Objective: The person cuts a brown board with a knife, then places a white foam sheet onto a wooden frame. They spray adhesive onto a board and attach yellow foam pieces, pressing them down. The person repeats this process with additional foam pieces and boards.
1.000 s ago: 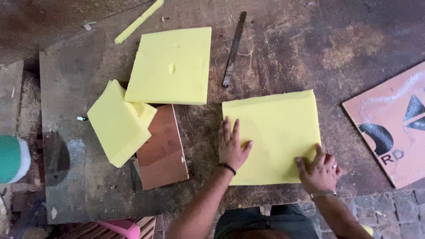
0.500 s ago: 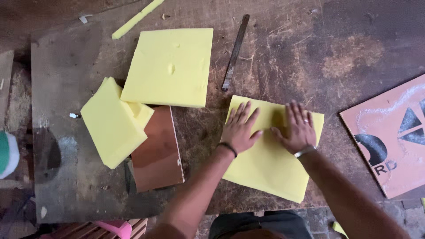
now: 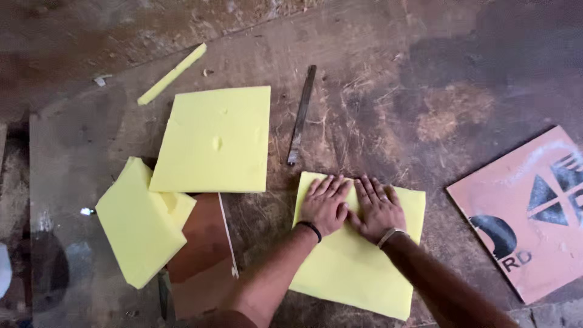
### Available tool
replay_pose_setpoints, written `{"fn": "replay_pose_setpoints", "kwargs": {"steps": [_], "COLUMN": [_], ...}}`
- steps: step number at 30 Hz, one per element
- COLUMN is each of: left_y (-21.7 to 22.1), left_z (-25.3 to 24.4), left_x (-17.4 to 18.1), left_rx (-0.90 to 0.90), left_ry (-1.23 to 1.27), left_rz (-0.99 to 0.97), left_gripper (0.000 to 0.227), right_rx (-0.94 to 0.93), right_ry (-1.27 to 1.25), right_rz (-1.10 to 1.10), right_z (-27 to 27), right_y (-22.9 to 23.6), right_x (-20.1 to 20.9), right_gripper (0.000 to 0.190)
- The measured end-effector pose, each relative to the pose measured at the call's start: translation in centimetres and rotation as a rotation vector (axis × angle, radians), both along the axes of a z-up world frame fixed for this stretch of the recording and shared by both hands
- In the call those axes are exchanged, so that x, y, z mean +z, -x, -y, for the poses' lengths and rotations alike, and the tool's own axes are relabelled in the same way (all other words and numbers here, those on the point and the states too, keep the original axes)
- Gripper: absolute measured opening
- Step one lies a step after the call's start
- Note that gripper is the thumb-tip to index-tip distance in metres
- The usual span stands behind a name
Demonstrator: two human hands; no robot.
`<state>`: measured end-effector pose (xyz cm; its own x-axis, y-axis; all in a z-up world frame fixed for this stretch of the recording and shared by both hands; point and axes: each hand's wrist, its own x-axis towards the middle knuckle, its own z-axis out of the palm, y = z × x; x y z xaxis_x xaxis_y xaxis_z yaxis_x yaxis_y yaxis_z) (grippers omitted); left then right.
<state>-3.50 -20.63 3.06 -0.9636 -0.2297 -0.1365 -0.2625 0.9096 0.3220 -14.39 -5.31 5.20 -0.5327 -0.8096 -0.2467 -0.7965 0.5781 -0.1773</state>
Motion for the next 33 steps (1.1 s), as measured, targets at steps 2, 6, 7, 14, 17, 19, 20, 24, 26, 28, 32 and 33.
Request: {"fn": "replay_pose_setpoints", "kwargs": {"steps": [2, 6, 7, 14, 17, 19, 20, 24, 26, 28, 32, 33], "left_y": [0.2, 0.6, 0.0, -10.6, -14.0, -15.4, -15.8, -14.5, -15.7, -15.2, -16.8, -16.7], "left_z": [1.1, 0.6, 0.8, -6.2, -7.9, -8.4, -8.6, -8.3, -7.3, -6.8, -6.4, -5.8], "left_x": [0.3, 1.5, 2.0, 2.8, 1.3, -0.2, -0.8, -2.4, -2.4, -2.7, -2.0, -1.6], "left_rx": [-0.03, -0.009, 0.02, 0.124, 0.085, 0.082, 0.079, 0.034, 0.028, 0.089, 0.504, 0.635], "left_ry": [0.024, -0.092, -0.077, 0.072, 0.052, 0.086, 0.12, 0.224, 0.248, 0.205, 0.035, 0.011], "left_rz": [0.007, -0.005, 0.025, -0.018, -0.057, -0.076, -0.094, -0.071, -0.11, -0.194, -0.161, -0.111], "left_gripper": [0.063, 0.067, 0.068, 0.077, 0.081, 0.081, 0.08, 0.082, 0.084, 0.085, 0.088, 0.089], "right_rx": [0.015, 0.008, -0.001, -0.274, -0.285, -0.277, -0.275, -0.284, -0.264, -0.242, -0.699, -0.742], "right_ry": [0.044, 0.1, 0.133, 0.071, 0.195, 0.106, 0.112, -0.086, -0.097, 0.067, 0.063, 0.13], "right_rz": [-0.031, -0.092, -0.084, 0.002, -0.099, -0.137, -0.142, -0.144, -0.114, -0.131, 0.084, 0.143], "right_z": [1.1, -0.4, -0.3, -9.8, -11.3, -11.5, -11.5, -11.6, -11.1, -11.7, -14.2, -14.5], "right_y": [0.1, 0.5, -0.6, -12.5, -14.7, -15.4, -15.8, -15.0, -15.8, -14.6, -15.4, -15.8], "right_x": [-0.6, 0.0, 0.1, 0.9, -0.1, -1.1, -1.5, -1.8, -2.1, -2.4, -2.5, -2.4], "right_gripper": [0.085, 0.082, 0.08, 0.091, 0.084, 0.082, 0.081, 0.079, 0.081, 0.087, 0.103, 0.107]}}
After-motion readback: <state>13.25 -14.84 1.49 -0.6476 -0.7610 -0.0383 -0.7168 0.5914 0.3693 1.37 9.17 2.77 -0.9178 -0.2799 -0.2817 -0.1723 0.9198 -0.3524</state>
